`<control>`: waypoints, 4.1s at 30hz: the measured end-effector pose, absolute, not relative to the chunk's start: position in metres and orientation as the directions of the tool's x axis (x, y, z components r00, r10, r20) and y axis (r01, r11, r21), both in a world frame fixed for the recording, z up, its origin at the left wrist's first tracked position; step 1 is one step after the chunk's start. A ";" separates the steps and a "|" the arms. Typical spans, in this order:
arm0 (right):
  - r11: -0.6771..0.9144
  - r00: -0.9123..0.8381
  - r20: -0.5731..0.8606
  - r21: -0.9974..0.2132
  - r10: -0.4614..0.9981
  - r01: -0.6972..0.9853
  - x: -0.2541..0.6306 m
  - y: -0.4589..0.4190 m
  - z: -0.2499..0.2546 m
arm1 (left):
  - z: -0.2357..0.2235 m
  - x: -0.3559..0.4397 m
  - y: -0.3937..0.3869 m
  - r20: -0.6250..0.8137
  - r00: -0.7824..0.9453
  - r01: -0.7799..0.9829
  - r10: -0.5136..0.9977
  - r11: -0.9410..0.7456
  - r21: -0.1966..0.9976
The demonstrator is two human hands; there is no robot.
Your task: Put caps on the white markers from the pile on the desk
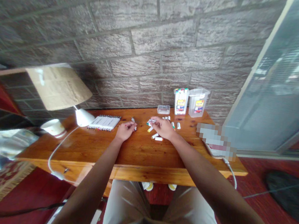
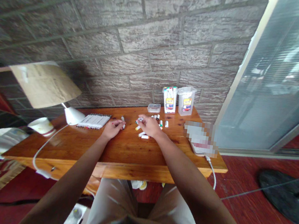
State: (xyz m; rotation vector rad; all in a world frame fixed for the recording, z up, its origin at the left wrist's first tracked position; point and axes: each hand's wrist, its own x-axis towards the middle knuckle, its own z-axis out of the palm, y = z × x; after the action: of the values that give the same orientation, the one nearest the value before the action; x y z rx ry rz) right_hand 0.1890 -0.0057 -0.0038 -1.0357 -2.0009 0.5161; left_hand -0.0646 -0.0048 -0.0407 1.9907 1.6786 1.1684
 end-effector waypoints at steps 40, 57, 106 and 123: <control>0.652 -0.417 0.511 -0.672 0.752 0.352 0.191 0.000 -0.010 | -0.041 -0.061 -0.006 0.358 0.171 0.582 0.918 -0.387 0.715; 0.671 -0.363 0.565 -0.650 0.741 0.357 0.190 0.003 -0.011 | -0.038 -0.058 -0.007 0.411 0.145 0.575 0.900 -0.415 0.705; 0.771 -0.614 0.469 -0.342 0.635 0.537 0.200 0.010 -0.009 | -0.037 -0.056 -0.009 0.410 0.150 0.562 0.900 -0.419 0.713; 0.713 -0.499 0.514 -0.432 0.698 0.552 0.198 0.005 -0.007 | -0.040 -0.060 -0.006 0.398 0.154 0.572 0.904 -0.410 0.710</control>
State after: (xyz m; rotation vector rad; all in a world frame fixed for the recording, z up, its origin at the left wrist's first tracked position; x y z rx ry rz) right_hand 0.1978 0.0048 -0.0072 -0.9453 -2.2325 0.2751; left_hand -0.0598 -0.0064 -0.0399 2.0441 1.4078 1.1476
